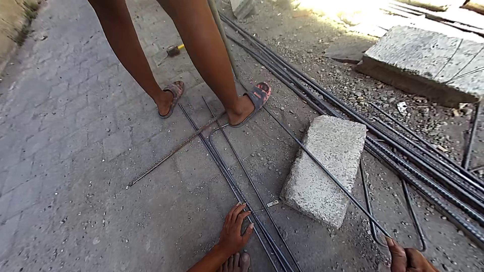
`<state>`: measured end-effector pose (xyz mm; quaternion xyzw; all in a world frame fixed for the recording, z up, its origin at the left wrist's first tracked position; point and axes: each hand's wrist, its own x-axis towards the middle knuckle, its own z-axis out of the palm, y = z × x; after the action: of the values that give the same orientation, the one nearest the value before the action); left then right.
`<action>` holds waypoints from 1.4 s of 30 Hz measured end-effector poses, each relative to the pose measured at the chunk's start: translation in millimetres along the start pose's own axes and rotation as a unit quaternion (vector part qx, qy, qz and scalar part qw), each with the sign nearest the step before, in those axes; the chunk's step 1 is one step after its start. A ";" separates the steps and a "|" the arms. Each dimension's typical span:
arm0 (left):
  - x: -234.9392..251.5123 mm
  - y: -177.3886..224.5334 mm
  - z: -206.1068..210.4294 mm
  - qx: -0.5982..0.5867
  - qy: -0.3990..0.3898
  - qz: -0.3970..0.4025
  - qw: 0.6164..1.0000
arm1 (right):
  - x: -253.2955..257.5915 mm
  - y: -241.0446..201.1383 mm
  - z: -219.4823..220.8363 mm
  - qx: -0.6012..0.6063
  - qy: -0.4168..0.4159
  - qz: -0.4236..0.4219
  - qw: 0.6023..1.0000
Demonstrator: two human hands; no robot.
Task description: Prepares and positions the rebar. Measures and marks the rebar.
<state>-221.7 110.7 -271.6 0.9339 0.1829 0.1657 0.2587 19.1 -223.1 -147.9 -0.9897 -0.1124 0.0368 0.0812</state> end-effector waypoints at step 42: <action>-0.3 0.7 -0.6 0.007 0.003 0.003 1.000 | 0.9 -1.7 -8.9 0.013 -0.038 0.005 0.999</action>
<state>-222.1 110.3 -270.8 0.9356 0.1821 0.1683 0.2514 20.4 -222.6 -138.9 -0.9870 -0.1097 0.0758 0.0892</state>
